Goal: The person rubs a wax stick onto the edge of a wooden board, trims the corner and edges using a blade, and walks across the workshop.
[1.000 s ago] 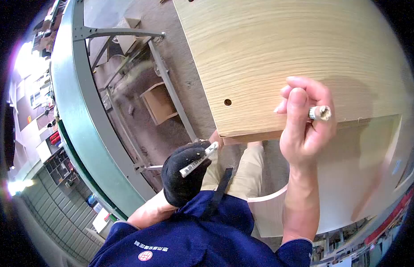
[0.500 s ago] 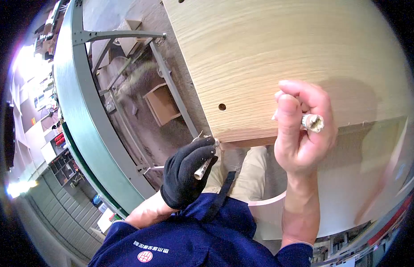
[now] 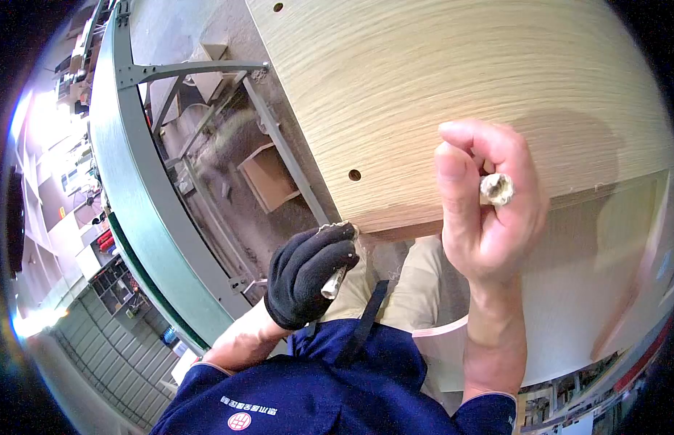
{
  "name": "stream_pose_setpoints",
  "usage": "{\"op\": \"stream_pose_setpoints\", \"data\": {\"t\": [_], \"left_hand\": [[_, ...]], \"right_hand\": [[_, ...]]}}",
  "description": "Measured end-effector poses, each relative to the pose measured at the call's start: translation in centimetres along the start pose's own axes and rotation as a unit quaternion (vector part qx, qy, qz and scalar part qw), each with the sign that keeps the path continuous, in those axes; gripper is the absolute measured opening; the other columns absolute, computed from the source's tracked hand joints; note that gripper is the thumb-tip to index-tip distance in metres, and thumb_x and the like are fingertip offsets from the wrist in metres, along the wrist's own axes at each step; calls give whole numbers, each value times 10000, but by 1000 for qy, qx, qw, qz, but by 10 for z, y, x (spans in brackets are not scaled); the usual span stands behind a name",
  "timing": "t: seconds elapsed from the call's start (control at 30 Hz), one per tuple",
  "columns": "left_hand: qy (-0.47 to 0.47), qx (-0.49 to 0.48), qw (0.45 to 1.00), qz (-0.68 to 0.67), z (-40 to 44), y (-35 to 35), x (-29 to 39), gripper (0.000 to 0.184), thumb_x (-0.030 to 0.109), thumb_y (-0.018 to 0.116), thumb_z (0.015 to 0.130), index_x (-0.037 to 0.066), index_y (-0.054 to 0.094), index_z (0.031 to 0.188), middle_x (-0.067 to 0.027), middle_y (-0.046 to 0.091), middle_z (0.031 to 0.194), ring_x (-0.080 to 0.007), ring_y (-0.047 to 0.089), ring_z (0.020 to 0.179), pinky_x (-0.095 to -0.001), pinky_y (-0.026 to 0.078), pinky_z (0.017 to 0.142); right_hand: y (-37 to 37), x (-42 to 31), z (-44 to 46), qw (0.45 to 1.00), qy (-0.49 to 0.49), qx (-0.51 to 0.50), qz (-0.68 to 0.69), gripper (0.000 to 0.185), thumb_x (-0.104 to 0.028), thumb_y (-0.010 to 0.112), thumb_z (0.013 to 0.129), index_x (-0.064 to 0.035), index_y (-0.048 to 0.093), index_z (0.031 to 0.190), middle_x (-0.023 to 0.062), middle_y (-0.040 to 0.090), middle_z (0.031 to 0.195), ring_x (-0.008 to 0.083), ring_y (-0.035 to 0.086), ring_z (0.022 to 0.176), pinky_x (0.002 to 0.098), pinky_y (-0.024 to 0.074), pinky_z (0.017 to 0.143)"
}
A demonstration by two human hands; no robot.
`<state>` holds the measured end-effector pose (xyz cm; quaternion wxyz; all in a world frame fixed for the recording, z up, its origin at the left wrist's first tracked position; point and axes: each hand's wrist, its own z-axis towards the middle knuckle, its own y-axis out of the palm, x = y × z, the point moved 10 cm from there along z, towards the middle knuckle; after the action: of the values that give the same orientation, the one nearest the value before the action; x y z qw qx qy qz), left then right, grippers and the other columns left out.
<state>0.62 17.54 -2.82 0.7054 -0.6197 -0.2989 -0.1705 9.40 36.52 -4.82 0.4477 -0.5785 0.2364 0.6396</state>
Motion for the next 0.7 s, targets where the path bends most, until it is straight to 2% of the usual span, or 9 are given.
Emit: {"op": "stream_pose_setpoints", "data": {"t": [0.03, 0.13, 0.23, 0.27, 0.37, 0.43, 0.53, 0.63, 0.7], "left_hand": [[6, -9, 1000, -1, -3, 0, -1, 367, 82, 744, 767, 32, 641, 1116, -201, 690, 1183, -357, 695, 1030, -425, 563, 865], [16, -29, 999, 25, -8, -4, -1, 362, 79, 762, 770, 31, 642, 1108, -205, 686, 1186, -366, 694, 1027, -432, 565, 857], [-5, -28, 999, 15, -22, -9, -16, 397, 75, 785, 764, 28, 632, 1128, -215, 685, 1173, -371, 695, 1020, -440, 567, 851], [-39, -41, 998, 25, -35, -10, -25, 414, 50, 803, 759, 30, 617, 1129, -217, 689, 1147, -377, 696, 1018, -449, 567, 851], [-80, 42, 995, -35, -63, -25, -31, 440, -7, 745, 738, 41, 634, 1162, -170, 680, 1207, -337, 686, 1049, -413, 549, 849], [-121, 28, 990, -63, -68, -21, -28, 405, -10, 758, 769, 54, 616, 1143, -155, 682, 1152, -343, 669, 1031, -429, 523, 886], [-176, 68, 972, -137, -77, -1, -30, 360, -63, 666, 808, 29, 593, 1149, -166, 651, 1094, -354, 651, 1001, -418, 517, 851], [-228, 44, 950, -208, -93, 27, -39, 356, -65, 652, 816, 13, 591, 1158, -174, 647, 1069, -361, 645, 970, -411, 511, 828], [-209, 51, 960, -179, -85, 26, -33, 436, -55, 635, 810, 12, 575, 1237, -176, 641, 1045, -363, 636, 939, -416, 507, 806]], "right_hand": [[-2, 3, -1, 1000, 13, 11, 12, 172, -172, 698, 965, -13, 665, 1021, 41, 664, 865, 62, 492, 639, 223, 397, 567], [-3, 2, 0, 1000, -6, 19, 5, 178, -184, 693, 971, -16, 666, 1021, 30, 653, 845, 58, 485, 633, 222, 392, 561], [-4, 3, 0, 1000, -9, 15, 0, 186, -199, 684, 979, -19, 667, 1022, 24, 651, 840, 52, 485, 634, 219, 388, 556], [-2, 3, 0, 1000, -12, 7, -11, 212, -214, 644, 1001, -5, 656, 1035, 37, 643, 840, 57, 489, 627, 216, 405, 548], [1, -2, 1, 999, -14, -14, -32, 276, -246, 564, 1047, 21, 634, 1059, 64, 627, 838, 67, 494, 612, 212, 437, 531], [2, -5, 2, 999, -18, -10, -27, 277, -250, 561, 1049, 17, 634, 1055, 64, 627, 837, 69, 491, 610, 211, 433, 529], [2, 0, 2, 999, 20, 10, 30, 222, -209, 609, 1024, 11, 639, 1022, 58, 650, 820, 49, 509, 583, 198, 405, 508], [6, -5, 2, 1000, 8, 0, -19, 281, -255, 538, 1059, 10, 633, 1049, 64, 617, 819, 74, 478, 602, 212, 421, 519], [4, -3, 2, 1000, 10, 9, -10, 251, -232, 566, 1045, 11, 629, 1037, 66, 629, 807, 60, 491, 588, 206, 426, 507]]}}
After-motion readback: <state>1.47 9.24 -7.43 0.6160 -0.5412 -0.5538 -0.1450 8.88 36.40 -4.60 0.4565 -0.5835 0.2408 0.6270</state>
